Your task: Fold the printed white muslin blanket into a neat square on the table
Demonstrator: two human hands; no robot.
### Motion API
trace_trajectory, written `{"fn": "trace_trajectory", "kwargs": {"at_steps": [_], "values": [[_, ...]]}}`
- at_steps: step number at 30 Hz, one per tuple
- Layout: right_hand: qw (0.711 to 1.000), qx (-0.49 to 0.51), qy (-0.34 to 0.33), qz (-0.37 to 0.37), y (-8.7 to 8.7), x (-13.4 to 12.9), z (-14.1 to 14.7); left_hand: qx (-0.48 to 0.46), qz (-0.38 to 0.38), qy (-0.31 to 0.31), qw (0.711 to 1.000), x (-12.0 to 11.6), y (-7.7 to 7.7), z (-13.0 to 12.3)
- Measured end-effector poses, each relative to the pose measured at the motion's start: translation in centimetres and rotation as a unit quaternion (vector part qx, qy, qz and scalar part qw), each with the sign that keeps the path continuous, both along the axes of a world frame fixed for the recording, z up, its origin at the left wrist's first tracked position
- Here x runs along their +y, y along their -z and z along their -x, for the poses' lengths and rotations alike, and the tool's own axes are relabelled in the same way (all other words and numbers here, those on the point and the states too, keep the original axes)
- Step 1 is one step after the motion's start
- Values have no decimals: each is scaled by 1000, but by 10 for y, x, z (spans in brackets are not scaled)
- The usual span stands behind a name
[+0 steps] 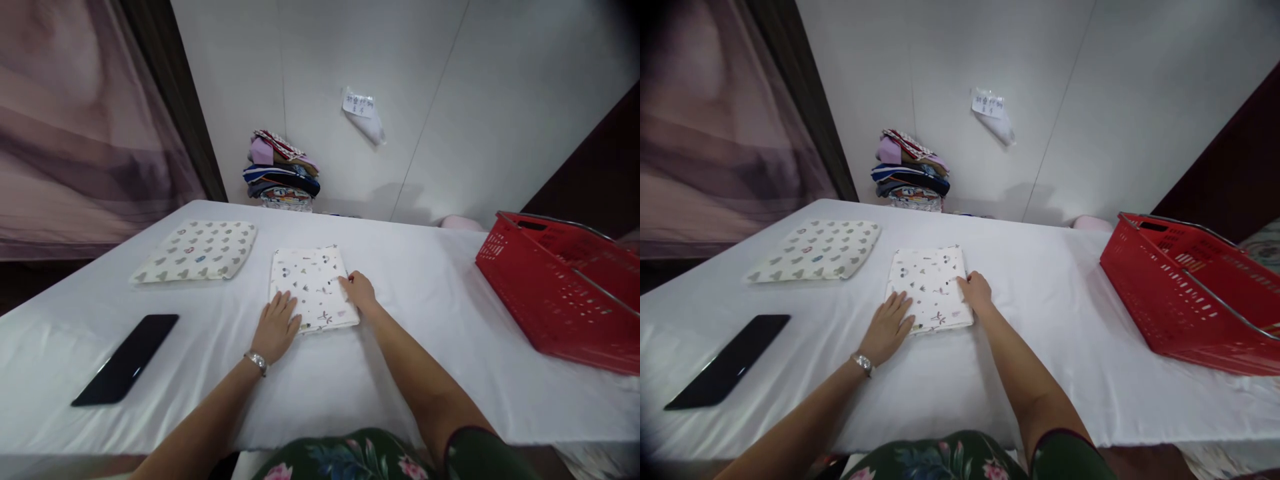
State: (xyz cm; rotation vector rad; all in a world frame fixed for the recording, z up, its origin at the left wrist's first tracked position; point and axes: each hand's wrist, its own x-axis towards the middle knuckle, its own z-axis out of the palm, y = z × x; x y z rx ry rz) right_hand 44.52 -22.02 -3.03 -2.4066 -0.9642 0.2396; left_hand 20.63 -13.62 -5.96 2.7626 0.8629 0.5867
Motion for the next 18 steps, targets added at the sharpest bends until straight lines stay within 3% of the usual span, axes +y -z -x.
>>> {"fn": "trace_trajectory", "kwargs": {"at_steps": [6, 10, 14, 18], "values": [[999, -3, 28, -16, 12, -3, -1, 10, 17, 3, 1000, -2, 2, 0], [1000, 11, 6, 1, 13, -2, -6, -9, 40, 0, 999, 1, 4, 3], [1000, 20, -9, 20, 3, 12, -13, 3, 95, 19, 995, 16, -14, -3], [998, -1, -7, 58, 0, 29, -15, 19, 68, -24, 997, 37, -31, -21]]}}
